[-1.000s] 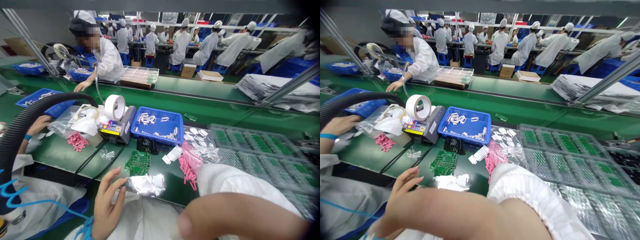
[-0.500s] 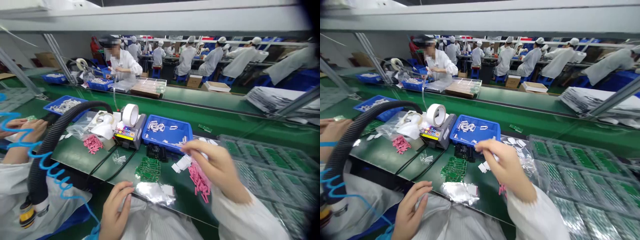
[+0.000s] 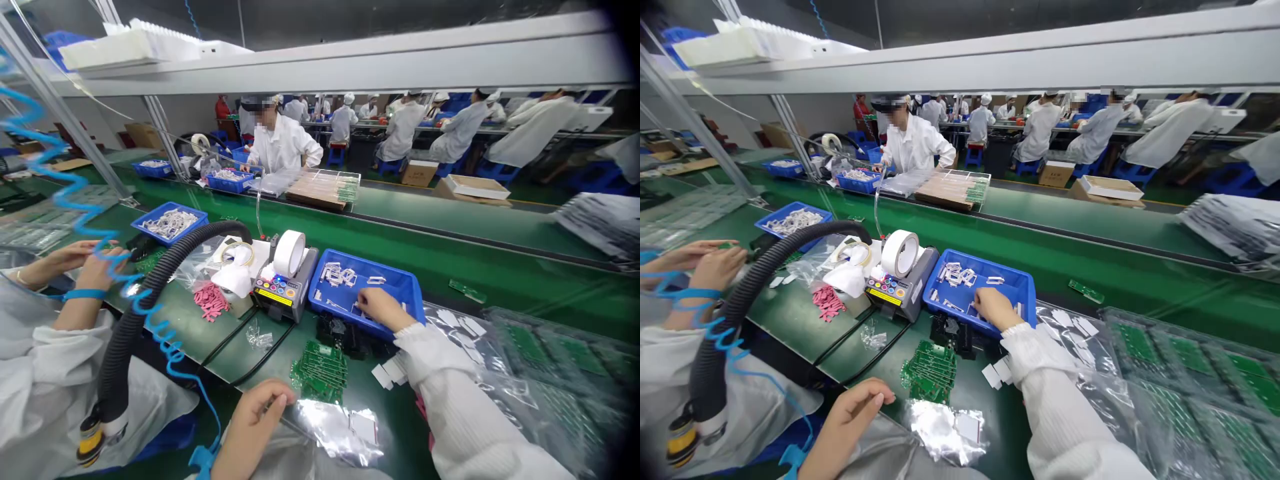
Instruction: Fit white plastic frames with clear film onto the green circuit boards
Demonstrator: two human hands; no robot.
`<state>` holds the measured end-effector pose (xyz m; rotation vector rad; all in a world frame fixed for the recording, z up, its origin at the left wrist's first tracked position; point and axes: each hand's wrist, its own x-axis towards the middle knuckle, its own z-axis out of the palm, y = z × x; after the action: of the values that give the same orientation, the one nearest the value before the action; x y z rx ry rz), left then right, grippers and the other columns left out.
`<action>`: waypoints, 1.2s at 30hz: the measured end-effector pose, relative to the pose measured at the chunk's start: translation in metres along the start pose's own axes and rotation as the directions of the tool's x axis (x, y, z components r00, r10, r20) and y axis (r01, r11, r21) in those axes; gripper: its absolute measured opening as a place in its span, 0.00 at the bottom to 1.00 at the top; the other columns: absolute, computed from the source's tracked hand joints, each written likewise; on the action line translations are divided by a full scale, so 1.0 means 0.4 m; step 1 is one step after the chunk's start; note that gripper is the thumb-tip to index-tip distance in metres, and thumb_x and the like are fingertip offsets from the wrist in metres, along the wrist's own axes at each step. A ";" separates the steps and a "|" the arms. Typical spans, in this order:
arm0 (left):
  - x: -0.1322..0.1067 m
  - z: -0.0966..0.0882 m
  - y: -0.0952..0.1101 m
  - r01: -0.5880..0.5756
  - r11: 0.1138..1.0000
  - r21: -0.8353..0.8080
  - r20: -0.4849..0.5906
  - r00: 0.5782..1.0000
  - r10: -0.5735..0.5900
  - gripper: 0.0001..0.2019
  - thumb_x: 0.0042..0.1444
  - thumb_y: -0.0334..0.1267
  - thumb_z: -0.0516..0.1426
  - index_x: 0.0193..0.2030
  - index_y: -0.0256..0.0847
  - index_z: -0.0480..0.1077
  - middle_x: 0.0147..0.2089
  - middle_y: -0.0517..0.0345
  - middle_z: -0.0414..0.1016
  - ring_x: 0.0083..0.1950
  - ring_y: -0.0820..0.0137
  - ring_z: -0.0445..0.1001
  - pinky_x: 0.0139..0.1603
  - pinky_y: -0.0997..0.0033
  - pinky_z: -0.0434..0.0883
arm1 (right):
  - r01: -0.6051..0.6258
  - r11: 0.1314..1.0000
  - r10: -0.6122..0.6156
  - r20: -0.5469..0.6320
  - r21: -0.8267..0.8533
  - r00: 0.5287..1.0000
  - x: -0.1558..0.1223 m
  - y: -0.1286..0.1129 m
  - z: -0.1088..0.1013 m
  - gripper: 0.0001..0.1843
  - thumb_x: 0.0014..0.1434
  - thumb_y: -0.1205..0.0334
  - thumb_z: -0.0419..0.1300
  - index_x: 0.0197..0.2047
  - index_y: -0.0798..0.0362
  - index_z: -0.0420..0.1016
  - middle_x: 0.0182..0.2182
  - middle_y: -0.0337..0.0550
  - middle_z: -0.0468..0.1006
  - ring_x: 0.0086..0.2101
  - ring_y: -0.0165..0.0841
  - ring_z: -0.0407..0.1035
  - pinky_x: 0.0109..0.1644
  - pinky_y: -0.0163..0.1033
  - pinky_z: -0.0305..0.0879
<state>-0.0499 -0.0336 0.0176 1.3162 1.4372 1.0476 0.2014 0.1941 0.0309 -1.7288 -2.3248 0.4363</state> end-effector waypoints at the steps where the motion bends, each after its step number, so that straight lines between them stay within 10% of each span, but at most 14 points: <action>1: 0.007 0.002 0.000 0.005 0.999 -0.038 0.003 1.000 -0.005 0.15 0.58 0.46 0.52 0.32 0.40 0.75 0.33 0.54 0.76 0.37 0.67 0.73 0.40 0.69 0.71 | -0.005 1.000 0.006 -0.003 0.018 1.000 0.002 0.003 -0.004 0.13 0.62 0.57 0.56 0.47 0.56 0.70 0.43 0.45 0.74 0.39 0.32 0.70 0.43 0.44 0.70; 7: 0.062 0.033 0.026 0.128 0.966 -0.225 0.073 0.991 -0.114 0.14 0.57 0.48 0.54 0.38 0.40 0.74 0.38 0.52 0.77 0.42 0.66 0.73 0.47 0.65 0.70 | 0.004 0.980 0.031 -0.174 0.199 0.984 -0.110 -0.047 -0.053 0.06 0.61 0.61 0.51 0.35 0.52 0.66 0.25 0.39 0.74 0.25 0.30 0.69 0.31 0.37 0.66; 11: 0.100 0.078 0.045 0.293 0.747 -0.596 0.281 0.948 -0.148 0.20 0.57 0.49 0.54 0.54 0.44 0.67 0.52 0.48 0.72 0.47 0.65 0.74 0.47 0.62 0.71 | 0.182 0.870 -0.148 -0.109 0.458 0.983 -0.245 -0.178 -0.036 0.06 0.60 0.61 0.53 0.32 0.51 0.67 0.24 0.37 0.73 0.24 0.29 0.69 0.26 0.33 0.65; 17: 0.098 0.113 0.033 0.569 0.478 -0.669 0.585 0.800 -0.132 0.24 0.53 0.46 0.60 0.56 0.41 0.67 0.33 0.53 0.76 0.34 0.69 0.77 0.29 0.76 0.69 | 0.283 0.818 -0.302 -0.046 0.500 0.952 -0.331 -0.210 0.023 0.04 0.58 0.64 0.57 0.31 0.50 0.72 0.31 0.40 0.77 0.31 0.31 0.71 0.35 0.36 0.68; 25: 0.067 0.083 -0.026 0.514 0.509 -0.690 0.433 0.857 -0.278 0.18 0.56 0.49 0.56 0.48 0.39 0.69 0.34 0.54 0.74 0.25 0.73 0.74 0.19 0.79 0.61 | -0.083 0.992 0.082 -0.007 -0.097 0.997 -0.278 -0.043 0.107 0.07 0.53 0.58 0.62 0.33 0.53 0.74 0.33 0.46 0.77 0.35 0.44 0.73 0.30 0.41 0.64; 33: -0.026 -0.065 -0.079 0.395 0.425 -0.815 0.170 0.863 -0.475 0.17 0.54 0.44 0.59 0.48 0.40 0.69 0.36 0.54 0.77 0.30 0.73 0.74 0.30 0.75 0.70 | 0.055 0.996 -0.057 0.020 0.067 0.998 -0.277 -0.040 0.043 0.12 0.60 0.55 0.53 0.34 0.51 0.74 0.32 0.43 0.78 0.31 0.36 0.73 0.32 0.38 0.67; 36: -0.078 -0.166 -0.161 0.199 0.345 -0.917 -0.070 0.772 -0.632 0.16 0.56 0.33 0.57 0.52 0.40 0.68 0.36 0.54 0.78 0.32 0.71 0.77 0.32 0.74 0.74 | 0.161 0.954 -0.172 0.021 0.252 0.985 -0.268 -0.119 -0.035 0.13 0.61 0.53 0.52 0.35 0.50 0.73 0.31 0.43 0.77 0.29 0.34 0.71 0.30 0.36 0.66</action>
<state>-0.1288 -0.0707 -0.0265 -0.1131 1.1047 1.4443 0.1946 0.0803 0.0615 -1.4093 -2.3048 0.7058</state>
